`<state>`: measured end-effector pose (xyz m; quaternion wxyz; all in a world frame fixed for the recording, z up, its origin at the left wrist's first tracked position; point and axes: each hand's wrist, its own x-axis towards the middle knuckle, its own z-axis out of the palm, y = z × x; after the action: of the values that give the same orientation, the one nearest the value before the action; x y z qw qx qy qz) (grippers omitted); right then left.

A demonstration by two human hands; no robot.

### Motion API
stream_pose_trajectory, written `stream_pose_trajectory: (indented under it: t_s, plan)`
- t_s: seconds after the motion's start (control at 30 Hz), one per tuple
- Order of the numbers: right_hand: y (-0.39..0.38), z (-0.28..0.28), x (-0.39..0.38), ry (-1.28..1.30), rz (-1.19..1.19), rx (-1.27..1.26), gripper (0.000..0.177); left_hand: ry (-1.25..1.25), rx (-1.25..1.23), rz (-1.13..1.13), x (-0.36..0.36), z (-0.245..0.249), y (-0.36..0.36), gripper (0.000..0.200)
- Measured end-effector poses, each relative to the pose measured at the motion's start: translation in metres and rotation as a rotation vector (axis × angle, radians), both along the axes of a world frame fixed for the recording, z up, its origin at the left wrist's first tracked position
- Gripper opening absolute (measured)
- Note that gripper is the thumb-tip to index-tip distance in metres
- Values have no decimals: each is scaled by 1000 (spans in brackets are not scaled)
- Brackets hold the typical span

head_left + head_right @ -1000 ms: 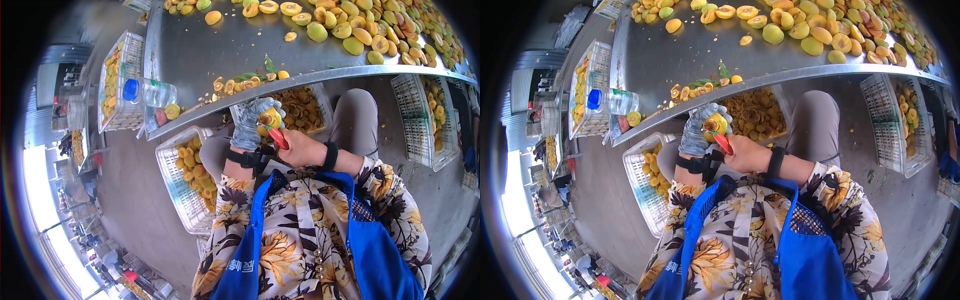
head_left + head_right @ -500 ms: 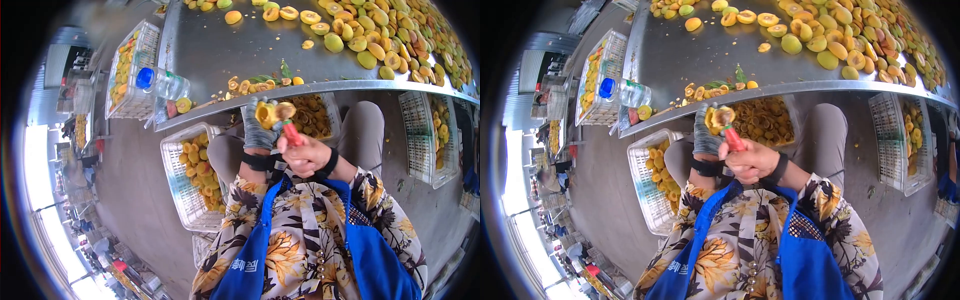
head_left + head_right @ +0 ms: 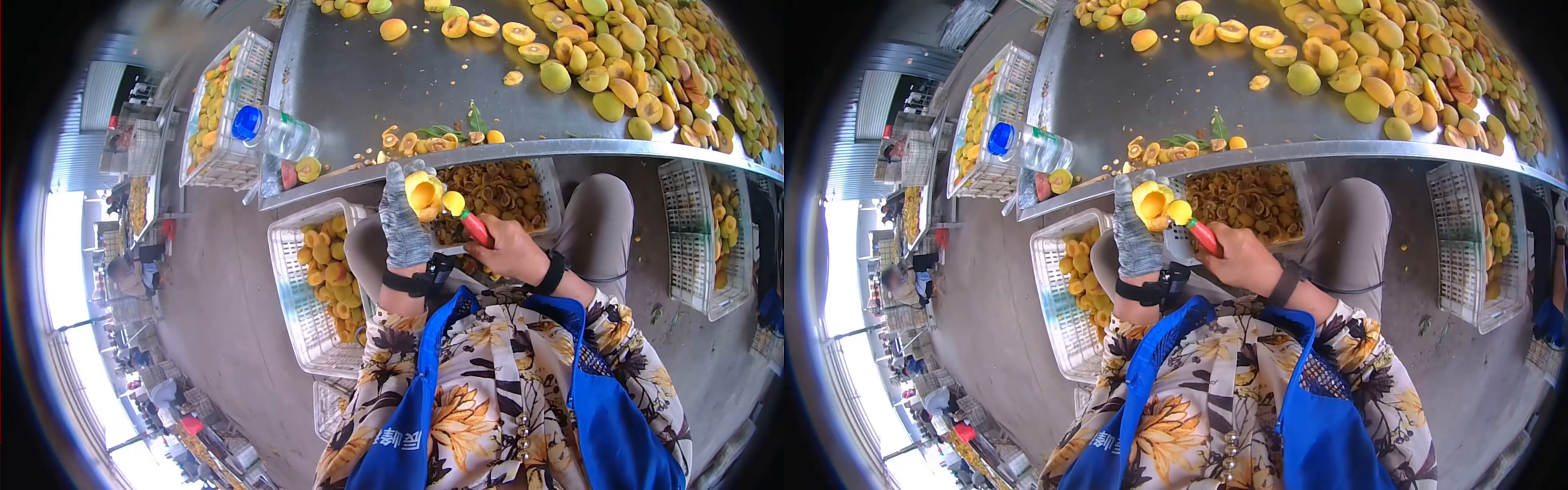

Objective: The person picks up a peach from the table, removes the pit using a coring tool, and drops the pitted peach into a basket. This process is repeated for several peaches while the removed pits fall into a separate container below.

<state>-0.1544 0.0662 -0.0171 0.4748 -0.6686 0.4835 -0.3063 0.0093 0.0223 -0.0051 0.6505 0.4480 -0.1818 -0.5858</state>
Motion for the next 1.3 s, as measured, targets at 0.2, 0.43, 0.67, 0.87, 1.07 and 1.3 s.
stream_pose_trajectory:
  t_s: [0.2, 0.43, 0.67, 0.87, 1.07, 1.3]
  plan:
    - [-4, 18, -11, -718, 0, 604, 17, -116, -158, 122, -8, -1, -1, 32]
    - [8, -51, 0, -11, -201, 168, 16, -111, -215, 74, -1, -7, 3, 26]
    - [-12, -4, 13, -72, -153, -242, 35, -221, -110, -76, -16, -10, 8, 28]
    - [-17, -14, 18, -1, -61, -531, 16, -170, -122, -198, -19, -26, 10, 35]
    - [-30, 16, -16, -897, 81, 560, 9, 23, 172, -84, -20, -1, 5, 48]
    - [-16, 2, -19, 51, -163, -142, 29, -43, 19, -47, -5, -11, 6, 45]
